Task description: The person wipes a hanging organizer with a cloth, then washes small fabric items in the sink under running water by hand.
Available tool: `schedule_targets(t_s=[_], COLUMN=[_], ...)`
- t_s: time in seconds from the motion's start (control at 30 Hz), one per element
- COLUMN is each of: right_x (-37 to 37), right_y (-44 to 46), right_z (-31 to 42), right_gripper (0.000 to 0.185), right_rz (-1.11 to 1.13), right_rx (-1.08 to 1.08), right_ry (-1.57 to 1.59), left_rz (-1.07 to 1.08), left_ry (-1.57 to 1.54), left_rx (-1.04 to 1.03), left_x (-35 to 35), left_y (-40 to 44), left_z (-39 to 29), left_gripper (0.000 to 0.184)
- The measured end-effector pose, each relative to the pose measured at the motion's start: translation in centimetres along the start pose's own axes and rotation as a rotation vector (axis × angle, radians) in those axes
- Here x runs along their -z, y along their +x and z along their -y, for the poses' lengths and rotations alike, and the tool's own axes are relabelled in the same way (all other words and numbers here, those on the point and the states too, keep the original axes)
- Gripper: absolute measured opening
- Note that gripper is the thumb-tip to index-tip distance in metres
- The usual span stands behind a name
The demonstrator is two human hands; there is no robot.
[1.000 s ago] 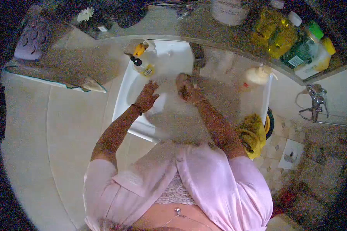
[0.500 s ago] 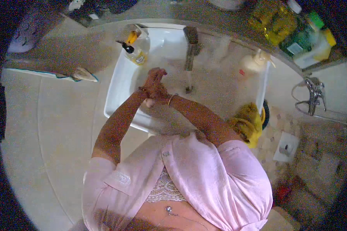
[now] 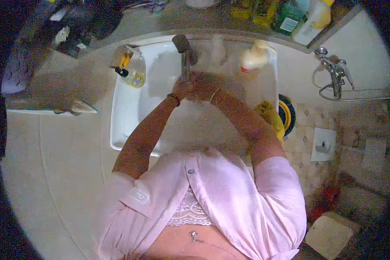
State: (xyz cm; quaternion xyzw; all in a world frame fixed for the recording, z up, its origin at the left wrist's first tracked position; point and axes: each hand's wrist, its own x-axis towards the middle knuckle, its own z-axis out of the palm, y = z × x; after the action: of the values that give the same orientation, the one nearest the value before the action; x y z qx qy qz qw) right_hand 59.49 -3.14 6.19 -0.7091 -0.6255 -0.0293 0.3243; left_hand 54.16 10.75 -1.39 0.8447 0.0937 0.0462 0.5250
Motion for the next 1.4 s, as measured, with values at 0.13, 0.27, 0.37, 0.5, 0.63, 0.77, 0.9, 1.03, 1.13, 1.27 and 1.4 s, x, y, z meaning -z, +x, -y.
schedule_targets(t_s=[0.13, 0.27, 0.37, 0.5, 0.63, 0.77, 0.9, 1.03, 1.13, 1.27, 1.4], right_x=[-3.5, -2.4, -1.2, 1.7, 0.9, -0.5, -2.4, 1.6, -3.7, -2.5, -4.4], right_y=[0.8, 0.8, 0.7, -0.5, -1.6, -1.9, -0.6, 0.8, -0.6, -1.5, -1.9], right_z=[-0.3, 0.5, -0.4, -0.7, 0.4, -2.1, 2.0, 8.3, 3.1, 2.7, 1.9], right_gripper=[0.032, 0.022, 0.020, 0.018, 0.018, 0.025, 0.028, 0.034, 0.035, 0.024, 0.024], right_rz=[-0.106, -0.272, -0.485, -0.262, -0.129, -0.435, -0.596, -0.125, -0.334, -0.542, -0.437], right_rx=[-0.562, -0.166, -0.544, -0.847, -0.602, -0.726, -0.775, -0.556, -0.774, -0.814, -0.648], right_ry=[0.716, 0.711, 1.503, 1.176, 1.055, 0.506, 0.304, 0.094, -0.126, -0.267, -0.035], left_rz=[-0.121, -0.171, -0.095, 0.015, 0.261, 0.106, 0.020, 0.384, 0.316, 0.281, 0.111], left_ry=[-0.351, -0.637, -0.913, -0.878, -1.062, -1.368, -1.456, -1.593, -1.321, -0.959, -0.760], left_rx=[0.280, 0.734, 0.755, 0.456, 0.049, 0.546, 0.620, -0.054, 0.303, 0.181, 0.216], left_x=[4.4, 4.0, 1.0, -1.7, -0.1, -0.5, -1.0, -0.6, -0.6, -0.3, -0.7], left_y=[-3.1, -4.9, -4.0, -1.8, -2.0, -1.8, -2.4, -2.6, -3.3, -2.6, -3.5], left_z=[-1.0, -0.9, 3.1, 6.2, -3.5, -0.5, 0.2, 0.0, -6.2, -0.9, -3.6], left_gripper=[0.047, 0.050, 0.044, 0.046, 0.038, 0.058, 0.035, 0.042, 0.036, 0.038, 0.042])
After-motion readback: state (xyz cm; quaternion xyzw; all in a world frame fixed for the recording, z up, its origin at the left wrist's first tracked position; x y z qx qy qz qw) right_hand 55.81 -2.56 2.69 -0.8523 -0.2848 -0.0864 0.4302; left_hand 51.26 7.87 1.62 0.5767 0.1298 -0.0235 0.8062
